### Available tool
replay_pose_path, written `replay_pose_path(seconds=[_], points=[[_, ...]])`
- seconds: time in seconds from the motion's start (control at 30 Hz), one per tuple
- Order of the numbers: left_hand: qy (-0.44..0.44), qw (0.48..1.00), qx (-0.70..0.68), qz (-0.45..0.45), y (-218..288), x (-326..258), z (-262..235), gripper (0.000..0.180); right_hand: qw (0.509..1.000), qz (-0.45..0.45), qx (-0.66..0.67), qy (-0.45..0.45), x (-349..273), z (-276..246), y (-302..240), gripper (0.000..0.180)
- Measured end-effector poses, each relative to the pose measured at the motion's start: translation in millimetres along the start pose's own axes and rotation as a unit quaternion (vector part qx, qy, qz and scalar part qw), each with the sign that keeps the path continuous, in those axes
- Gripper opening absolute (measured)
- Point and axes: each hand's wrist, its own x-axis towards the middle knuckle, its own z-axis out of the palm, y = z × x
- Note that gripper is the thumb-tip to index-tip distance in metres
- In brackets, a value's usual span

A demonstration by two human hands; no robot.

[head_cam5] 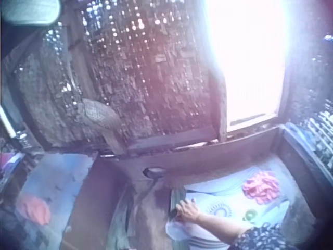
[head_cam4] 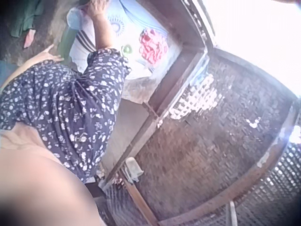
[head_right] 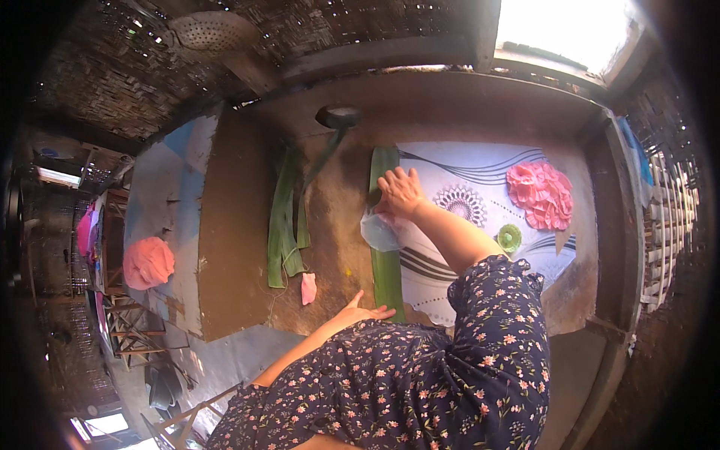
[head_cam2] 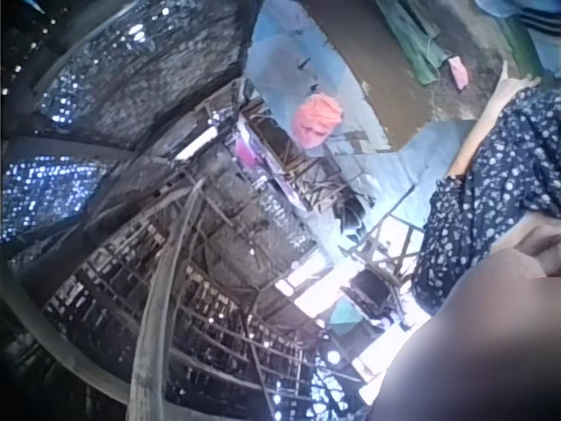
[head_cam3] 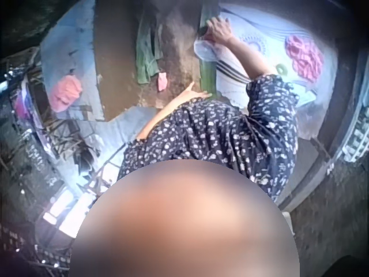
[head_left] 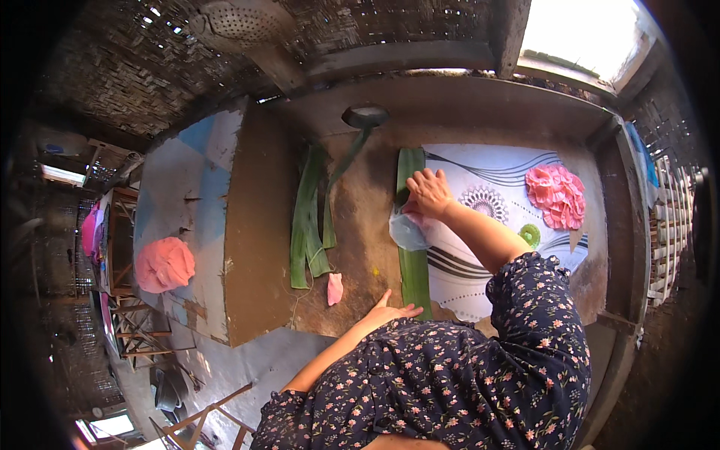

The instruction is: The person repeatedly takes small pieces of pink dough, rolls them between the palms, and shapes them into flower-like forms using a small plastic mold. The finished pieces are placed on a patterned mat on the table.

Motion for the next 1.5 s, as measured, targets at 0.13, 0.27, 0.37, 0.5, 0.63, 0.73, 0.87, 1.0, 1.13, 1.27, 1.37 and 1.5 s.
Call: replay_pose_path(seconds=[0.13,0.27,0.37,0.5,0.63,0.73,0.87,1.0,1.13,1.27,1.37,1.5], points=[[-0.002,1.000,-0.003,0.003,-3.9,3.0,-5.2,0.051,0.997,0.066,-0.039,-0.001,31.9,11.1,26.6,0.051],[0.010,1.000,0.012,0.006,-9.6,5.8,-2.3,0.051,0.985,0.158,-0.068,-0.031,54.7,7.1,30.6,0.054],[-0.016,0.999,0.040,-0.011,-21.0,12.4,5.4,0.052,0.977,0.210,-0.036,-0.019,61.3,-17.8,18.9,0.056],[0.009,0.987,-0.146,0.065,-31.3,26.6,9.9,0.048,0.972,0.179,0.154,0.009,38.8,-70.0,-3.2,0.051],[0.389,0.911,-0.103,-0.093,-11.2,38.7,-13.6,0.093,0.908,0.182,0.369,-0.077,-13.8,-117.6,-17.0,0.051],[0.516,0.779,-0.351,-0.063,12.4,36.6,-47.4,0.117,0.837,0.177,0.496,-0.147,-54.4,-137.3,-19.2,0.046],[0.306,0.779,-0.533,-0.127,16.8,14.3,-88.4,0.121,0.869,0.173,0.436,-0.155,-88.9,-149.8,-13.0,0.042],[0.296,0.881,-0.036,-0.368,25.3,4.1,-96.6,0.122,0.930,0.165,0.274,-0.180,-102.2,-165.2,-11.3,0.043],[0.500,0.852,0.087,-0.129,60.0,18.3,-106.0,0.123,0.975,-0.035,0.160,-0.149,-102.2,-180.2,-45.5,0.042],[0.400,0.895,-0.038,-0.195,80.2,24.9,-132.8,0.117,0.975,-0.062,0.101,-0.186,-97.3,-184.1,-106.2,0.044],[0.485,0.841,-0.133,-0.201,74.6,9.5,-140.8,0.097,0.989,-0.081,0.050,0.117,-98.6,-181.7,-130.4,0.041],[0.535,0.740,-0.401,-0.071,62.3,-23.7,-137.1,0.068,0.919,0.006,0.305,0.250,-111.3,-173.7,-118.8,0.020]])
